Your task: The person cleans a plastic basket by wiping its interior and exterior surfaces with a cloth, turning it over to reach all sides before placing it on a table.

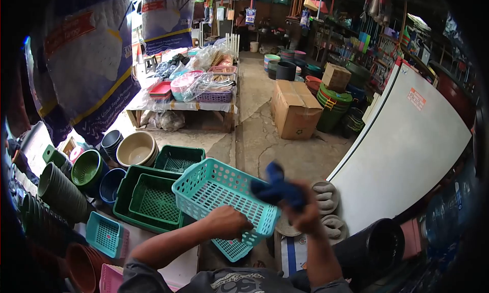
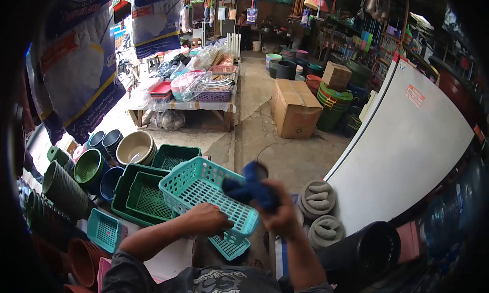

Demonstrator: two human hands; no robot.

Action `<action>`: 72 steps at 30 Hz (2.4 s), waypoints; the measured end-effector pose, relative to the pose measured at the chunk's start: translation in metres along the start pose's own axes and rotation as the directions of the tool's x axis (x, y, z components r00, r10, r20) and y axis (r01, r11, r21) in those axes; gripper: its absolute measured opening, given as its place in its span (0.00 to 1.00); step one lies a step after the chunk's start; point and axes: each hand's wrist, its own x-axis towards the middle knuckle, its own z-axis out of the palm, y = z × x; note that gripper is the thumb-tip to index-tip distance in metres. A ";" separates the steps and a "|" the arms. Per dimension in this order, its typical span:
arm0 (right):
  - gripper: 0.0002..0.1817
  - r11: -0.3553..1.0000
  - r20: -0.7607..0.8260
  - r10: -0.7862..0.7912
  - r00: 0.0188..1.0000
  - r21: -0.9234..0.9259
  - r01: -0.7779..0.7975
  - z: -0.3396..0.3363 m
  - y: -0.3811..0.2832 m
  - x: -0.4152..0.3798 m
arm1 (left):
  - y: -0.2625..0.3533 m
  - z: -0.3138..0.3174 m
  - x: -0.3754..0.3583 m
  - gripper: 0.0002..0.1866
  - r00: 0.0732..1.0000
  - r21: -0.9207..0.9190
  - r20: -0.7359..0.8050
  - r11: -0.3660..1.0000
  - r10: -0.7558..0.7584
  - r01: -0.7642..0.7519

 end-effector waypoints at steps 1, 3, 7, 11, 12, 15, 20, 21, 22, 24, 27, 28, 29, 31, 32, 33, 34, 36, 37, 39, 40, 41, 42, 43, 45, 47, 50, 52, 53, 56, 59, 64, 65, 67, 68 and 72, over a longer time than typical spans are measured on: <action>0.31 0.990 0.254 0.138 0.957 -0.013 -0.140 0.006 0.010 -0.003 | 0.004 -0.005 -0.003 0.18 0.999 0.023 -0.046 1.000 0.017 -0.016; 0.38 0.976 0.471 0.219 0.854 -0.103 -0.193 0.026 0.027 -0.020 | -0.006 0.000 -0.002 0.16 0.975 0.144 -0.205 0.988 0.090 -0.060; 0.38 0.900 0.317 0.397 0.861 -0.319 -0.297 0.066 0.033 -0.050 | -0.020 0.013 -0.010 0.15 0.955 0.277 -0.288 0.961 0.066 0.018; 0.27 0.872 0.226 0.279 0.933 -0.467 -0.148 0.085 0.050 -0.045 | -0.044 0.045 -0.007 0.18 0.716 0.050 -0.695 0.988 -0.072 0.149; 0.27 0.873 0.220 0.277 0.935 -0.465 -0.149 0.083 0.053 -0.042 | -0.057 0.057 -0.003 0.28 0.614 -0.202 -0.740 0.962 -0.274 0.185; 0.24 0.898 0.246 0.228 0.942 -0.427 -0.106 0.078 0.049 -0.038 | -0.122 0.122 0.009 0.46 0.509 -0.907 -0.406 0.268 -0.759 -0.324; 0.22 0.865 0.468 -0.098 0.879 -0.397 0.308 0.094 0.056 -0.067 | -0.107 0.143 0.025 0.28 0.726 -0.669 -0.112 -0.489 -0.678 -0.560; 0.21 0.837 0.540 -0.115 0.834 -0.400 0.375 0.101 0.058 -0.074 | -0.121 0.163 0.033 0.26 0.670 -0.697 -0.094 -0.432 -0.737 -0.573; 0.20 0.805 0.609 -0.131 0.782 -0.395 0.442 0.107 0.061 -0.081 | -0.122 0.166 0.035 0.24 0.607 -0.725 -0.079 -0.372 -0.791 -0.579; 0.24 0.851 0.652 -0.050 0.756 -0.368 0.374 0.103 0.061 -0.083 | -0.102 0.142 0.028 0.25 0.520 -0.727 -0.025 -0.341 -0.854 -0.596; 0.40 0.752 0.657 0.166 0.735 -0.567 0.337 0.076 0.058 -0.067 | -0.068 0.098 0.017 0.40 0.434 -0.643 -0.238 -0.193 -0.869 -0.741; 0.41 0.649 0.603 0.304 0.737 -0.698 0.303 0.067 0.058 -0.061 | -0.064 0.089 0.016 0.40 0.436 -0.644 -0.227 -0.201 -0.871 -0.738; 0.41 0.663 0.567 0.321 0.759 -0.707 0.247 0.067 0.068 -0.061 | -0.059 0.082 0.016 0.42 0.428 -0.645 -0.304 -0.147 -0.851 -0.750; 0.41 0.673 0.526 0.348 0.776 -0.716 0.184 0.071 0.075 -0.064 | -0.063 0.086 0.023 0.46 0.428 -0.654 -0.349 -0.110 -0.833 -0.748; 0.39 0.865 0.622 0.437 0.650 -0.489 -0.113 0.082 0.061 -0.061 | -0.059 0.081 0.023 0.46 0.434 -0.655 -0.345 -0.117 -0.832 -0.746; 0.38 0.870 0.733 0.446 0.513 -0.221 -0.440 0.086 0.054 -0.058 | -0.050 0.071 0.022 0.47 0.444 -0.679 -0.354 -0.101 -0.823 -0.727; 0.38 0.867 0.728 0.452 0.515 -0.221 -0.447 0.083 0.056 -0.056 | -0.043 0.066 0.022 0.47 0.456 -0.704 -0.363 -0.082 -0.813 -0.706; 0.35 0.896 0.727 0.397 0.560 -0.440 -0.063 0.078 0.069 -0.056 | -0.037 0.070 0.024 0.35 0.426 -0.722 -0.395 -0.012 -0.814 -0.692; 0.34 0.852 0.688 0.363 0.628 -0.518 0.076 0.071 0.091 -0.060 | -0.037 0.072 0.023 0.35 0.408 -0.701 -0.409 -0.005 -0.817 -0.713; 0.31 0.741 0.560 0.521 0.644 -0.671 -0.017 0.047 0.097 -0.044 | -0.032 0.065 0.015 0.37 0.465 -0.719 -0.352 -0.082 -0.812 -0.690; 0.29 0.698 0.491 0.560 0.667 -0.714 -0.061 0.039 0.102 -0.042 | -0.032 0.068 0.016 0.37 0.478 -0.725 -0.350 -0.090 -0.806 -0.683; 0.29 0.693 0.482 0.565 0.669 -0.718 -0.068 0.039 0.109 -0.046 | -0.032 0.072 0.019 0.37 0.446 -0.717 -0.378 -0.048 -0.811 -0.695; 0.26 0.622 0.380 0.483 0.789 -0.783 -0.004 0.042 0.117 -0.054 | -0.031 0.075 0.021 0.38 0.413 -0.708 -0.404 -0.007 -0.816 -0.706; 0.23 0.535 0.282 0.372 0.885 -0.844 0.044 0.047 0.121 -0.061 | -0.030 0.075 0.024 0.42 0.396 -0.688 -0.465 0.041 -0.791 -0.725; 0.21 0.589 0.287 0.472 0.834 -0.806 -0.057 0.063 0.118 -0.067 | -0.025 0.070 0.028 0.45 0.358 -0.706 -0.479 0.110 -0.801 -0.699; 0.22 0.757 0.381 0.485 0.787 -0.633 -0.160 0.074 0.114 -0.073 | -0.018 0.065 0.024 0.52 0.322 -0.753 -0.460 0.171 -0.827 -0.636; 0.23 0.903 0.599 0.427 0.677 -0.248 -0.350 0.080 0.104 -0.074 | -0.029 0.078 0.023 0.51 0.333 -0.714 -0.408 0.069 -0.850 -0.697; 0.25 0.921 0.667 0.330 0.668 -0.071 -0.384 0.082 0.105 -0.078 | -0.031 0.087 0.030 0.51 0.300 -0.685 -0.449 0.108 -0.842 -0.721; 0.24 0.908 0.684 0.320 0.656 -0.022 -0.419 0.081 0.103 -0.076 | -0.030 0.088 0.031 0.52 0.334 -0.685 -0.445 0.076 -0.831 -0.725; 0.23 0.890 0.505 0.455 0.734 -0.218 -0.401 0.070 0.096 -0.062 | -0.032 0.094 0.031 0.51 0.330 -0.697 -0.467 0.112 -0.820 -0.708; 0.27 0.804 0.227 0.325 0.918 -0.577 -0.142 0.065 0.132 -0.068 | -0.027 0.084 0.021 0.48 0.347 -0.690 -0.472 0.094 -0.810 -0.718; 0.33 0.680 0.468 0.657 0.591 -0.707 -0.195 0.088 0.103 -0.072 | -0.030 0.087 0.026 0.49 0.345 -0.727 -0.437 0.101 -0.831 -0.679; 0.33 0.788 0.553 0.600 0.578 -0.535 -0.305 0.088 0.102 -0.070 | -0.027 0.088 0.025 0.46 0.354 -0.726 -0.422 0.077 -0.835 -0.684; 0.29 0.858 0.679 0.362 0.638 0.024 -0.513 0.093 0.113 -0.075 | -0.033 0.095 0.027 0.49 0.390 -0.711 -0.400 0.012 -0.830 -0.704; 0.29 0.856 0.678 0.364 0.638 0.027 -0.517 0.094 0.114 -0.075 | -0.038 0.099 0.029 0.51 0.425 -0.692 -0.382 -0.051 -0.821 -0.720; 0.26 0.681 0.356 0.480 0.802 0.425 -0.596 0.087 0.097 -0.055 | -0.040 0.100 0.024 0.45 0.428 -0.705 -0.413 -0.016 -0.804 -0.709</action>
